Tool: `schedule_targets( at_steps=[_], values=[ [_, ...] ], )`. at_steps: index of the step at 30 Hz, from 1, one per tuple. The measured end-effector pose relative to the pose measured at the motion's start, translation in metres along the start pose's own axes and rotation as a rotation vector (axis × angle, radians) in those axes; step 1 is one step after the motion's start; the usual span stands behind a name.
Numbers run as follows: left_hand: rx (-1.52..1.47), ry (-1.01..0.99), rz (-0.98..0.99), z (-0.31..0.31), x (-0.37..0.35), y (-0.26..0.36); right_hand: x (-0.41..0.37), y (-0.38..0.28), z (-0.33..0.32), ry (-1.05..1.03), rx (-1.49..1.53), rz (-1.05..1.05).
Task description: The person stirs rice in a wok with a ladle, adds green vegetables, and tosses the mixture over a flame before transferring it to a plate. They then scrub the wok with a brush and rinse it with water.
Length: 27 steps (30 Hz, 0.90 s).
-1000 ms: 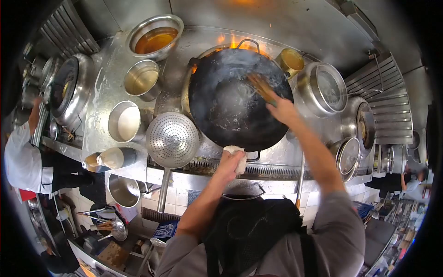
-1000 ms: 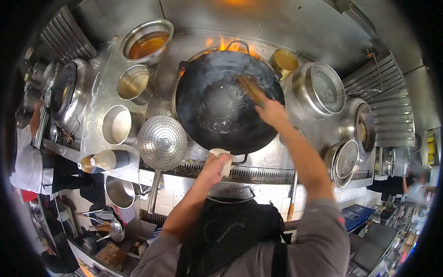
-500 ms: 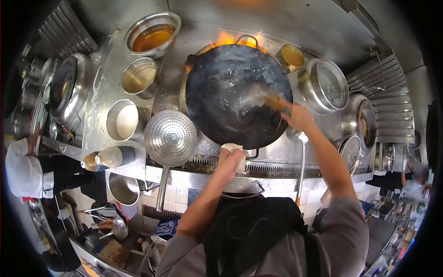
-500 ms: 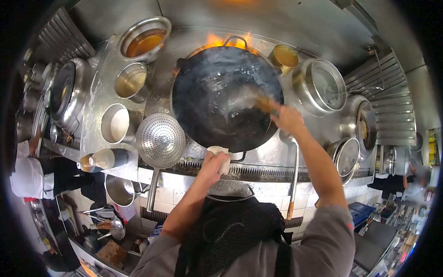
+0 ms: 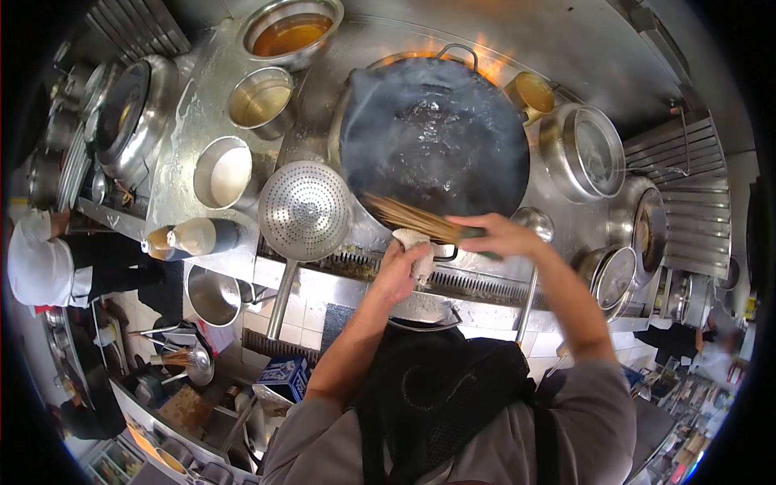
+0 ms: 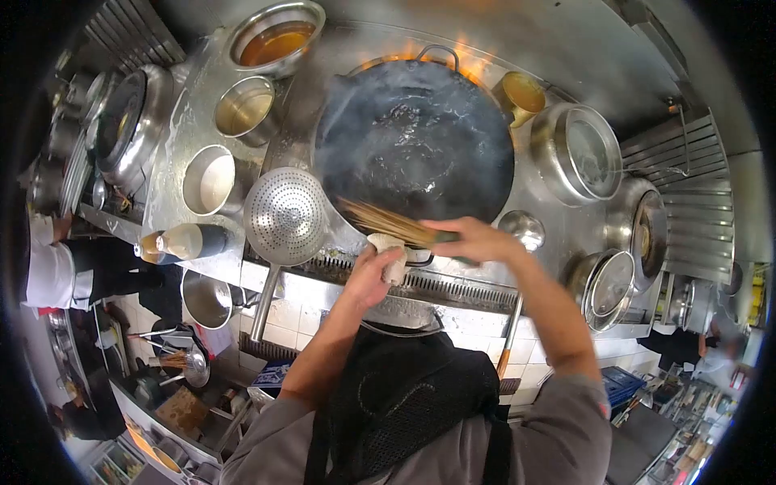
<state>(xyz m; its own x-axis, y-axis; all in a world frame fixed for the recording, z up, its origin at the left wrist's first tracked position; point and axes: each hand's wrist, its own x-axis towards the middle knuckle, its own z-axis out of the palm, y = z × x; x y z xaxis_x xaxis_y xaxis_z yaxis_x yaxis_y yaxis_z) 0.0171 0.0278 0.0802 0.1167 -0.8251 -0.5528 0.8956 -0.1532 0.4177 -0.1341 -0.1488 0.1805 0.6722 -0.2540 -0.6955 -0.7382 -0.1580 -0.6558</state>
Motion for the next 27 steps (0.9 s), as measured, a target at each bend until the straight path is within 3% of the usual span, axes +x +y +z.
schedule_targets(
  at_steps=[1,3,4,6,8,10,12,15,17,19,21,22,23,24,27],
  values=[
    [0.004,0.059,-0.005,-0.006,0.001,-0.007,-0.012,0.02,-0.022,-0.031,-0.142,0.074],
    [-0.015,0.048,-0.018,-0.001,-0.002,-0.001,0.004,0.112,-0.07,0.349,-0.625,-0.318],
    [-0.03,0.03,-0.038,0.001,-0.003,0.0,0.017,0.1,-0.08,0.347,-0.625,-0.318],
    [-0.023,0.072,-0.067,-0.006,0.005,-0.005,0.042,0.047,-0.083,0.515,-0.515,0.044],
    [-0.01,0.108,-0.1,-0.007,0.011,-0.004,0.057,0.006,-0.05,0.555,-0.532,0.033],
    [0.0,0.07,-0.052,-0.007,0.012,-0.005,0.07,0.007,-0.003,0.553,-0.441,-0.031],
    [0.021,-0.011,-0.035,-0.005,0.013,-0.007,0.043,-0.004,0.022,0.556,-0.576,-0.01],
    [0.029,0.151,-0.032,-0.002,0.009,-0.007,-0.008,0.029,0.002,0.416,-0.81,0.125],
    [0.038,0.114,-0.054,-0.003,0.009,-0.004,0.003,0.073,-0.038,0.554,-0.826,0.245],
    [0.037,0.092,-0.115,-0.001,0.009,-0.001,0.041,0.065,-0.073,0.84,-0.762,0.215],
    [0.048,0.057,-0.094,-0.01,0.017,-0.006,0.094,0.021,-0.081,0.861,-0.595,0.235],
    [0.061,0.023,-0.082,-0.014,0.019,-0.008,0.125,0.02,-0.069,0.921,-0.457,0.092],
    [0.067,0.027,-0.084,-0.016,0.018,-0.006,0.135,-0.008,-0.049,0.801,0.107,0.079],
    [0.085,0.043,-0.109,-0.015,0.018,-0.005,0.141,-0.026,-0.028,0.74,0.363,-0.028],
    [0.103,0.047,-0.108,-0.012,0.018,-0.007,0.141,-0.045,0.011,0.57,0.566,-0.134]
  ],
)
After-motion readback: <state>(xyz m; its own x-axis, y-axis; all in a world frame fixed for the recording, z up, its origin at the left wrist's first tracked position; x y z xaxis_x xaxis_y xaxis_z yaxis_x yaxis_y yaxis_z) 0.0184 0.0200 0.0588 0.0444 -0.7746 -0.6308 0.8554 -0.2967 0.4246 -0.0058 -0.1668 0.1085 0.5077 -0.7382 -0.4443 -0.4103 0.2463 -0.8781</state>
